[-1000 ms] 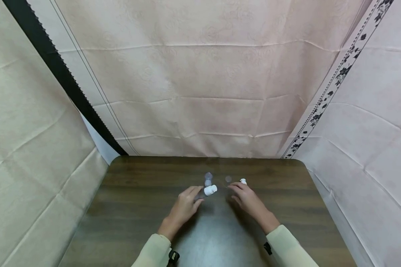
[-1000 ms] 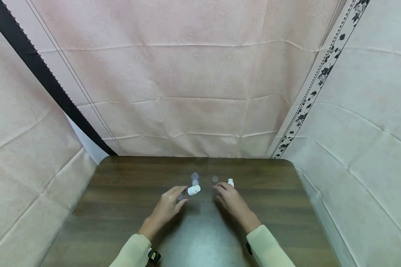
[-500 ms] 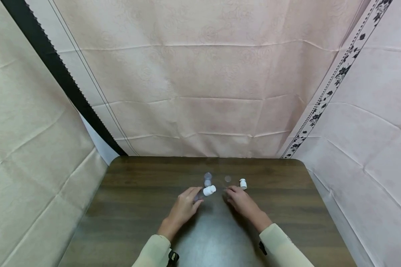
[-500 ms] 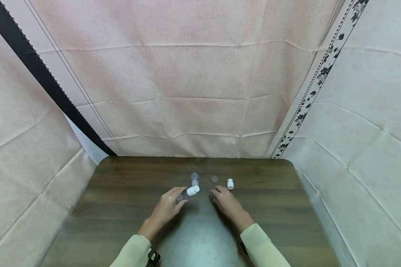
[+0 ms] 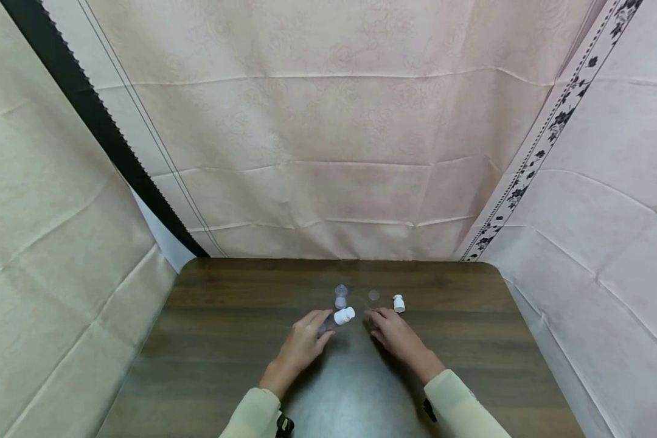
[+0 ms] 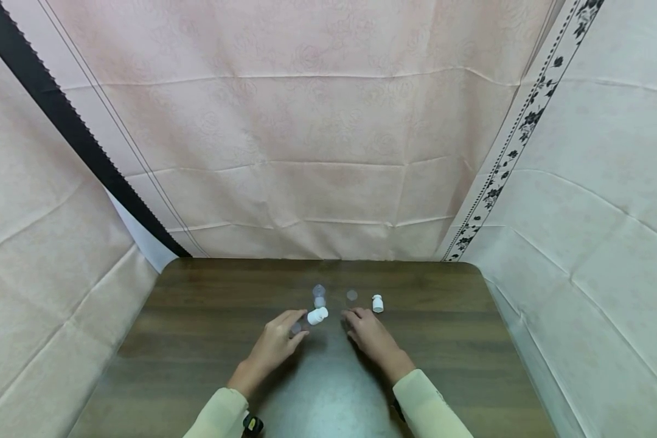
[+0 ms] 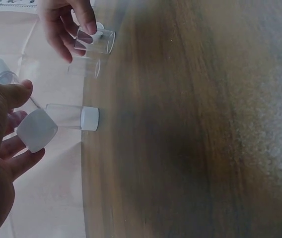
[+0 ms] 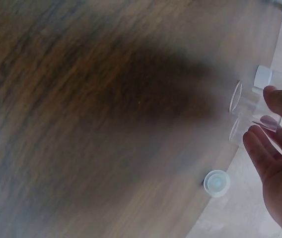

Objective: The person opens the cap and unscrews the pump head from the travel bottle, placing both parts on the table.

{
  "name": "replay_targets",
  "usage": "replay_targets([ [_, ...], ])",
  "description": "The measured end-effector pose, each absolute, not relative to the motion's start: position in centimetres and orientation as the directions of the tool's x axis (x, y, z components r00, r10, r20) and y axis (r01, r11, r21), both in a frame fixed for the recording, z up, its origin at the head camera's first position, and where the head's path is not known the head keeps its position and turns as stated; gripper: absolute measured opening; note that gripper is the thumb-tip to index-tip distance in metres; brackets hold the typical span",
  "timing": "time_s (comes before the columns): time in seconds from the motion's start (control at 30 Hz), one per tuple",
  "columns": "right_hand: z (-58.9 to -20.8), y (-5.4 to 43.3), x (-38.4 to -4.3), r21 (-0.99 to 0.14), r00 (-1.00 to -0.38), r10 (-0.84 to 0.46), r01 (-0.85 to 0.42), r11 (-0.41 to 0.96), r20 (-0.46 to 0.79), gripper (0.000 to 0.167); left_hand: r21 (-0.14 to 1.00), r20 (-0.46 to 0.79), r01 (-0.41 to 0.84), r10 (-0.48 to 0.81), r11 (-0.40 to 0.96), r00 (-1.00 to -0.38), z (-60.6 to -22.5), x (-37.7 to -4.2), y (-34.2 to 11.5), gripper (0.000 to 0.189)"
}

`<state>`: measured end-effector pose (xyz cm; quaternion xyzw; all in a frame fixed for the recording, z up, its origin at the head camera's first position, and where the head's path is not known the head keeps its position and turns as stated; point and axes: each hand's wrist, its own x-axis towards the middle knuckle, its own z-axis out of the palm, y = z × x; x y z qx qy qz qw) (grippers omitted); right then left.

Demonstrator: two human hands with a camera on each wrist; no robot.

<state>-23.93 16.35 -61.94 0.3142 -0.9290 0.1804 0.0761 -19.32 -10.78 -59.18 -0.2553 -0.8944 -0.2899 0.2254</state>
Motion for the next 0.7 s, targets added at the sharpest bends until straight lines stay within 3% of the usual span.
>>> replay_targets([
  [0.23, -60.7, 16.9, -23.1, -0.365, -0.846, -0.477, -0.533, 0.763, 0.238, 0.054, 0.39, 0.559, 0.598, 0.336, 0.7, -0.758, -59.2, -19.3, -10.7, 0.046],
  [0.5, -58.9, 17.5, -21.9, -0.431, -0.813, -0.427, -0.575, 0.696, 0.395, 0.054, 0.31, 0.569, 0.6, 0.362, 0.737, -0.738, -58.9, -19.2, -10.4, 0.046],
  [0.7, -57.3, 17.5, -20.8, -0.649, -0.869, -0.364, -0.493, 0.579, 0.336, 0.057, 0.223, 0.58, 0.609, 0.398, 0.761, -0.71, -58.4, -19.2, -9.8, 0.047],
])
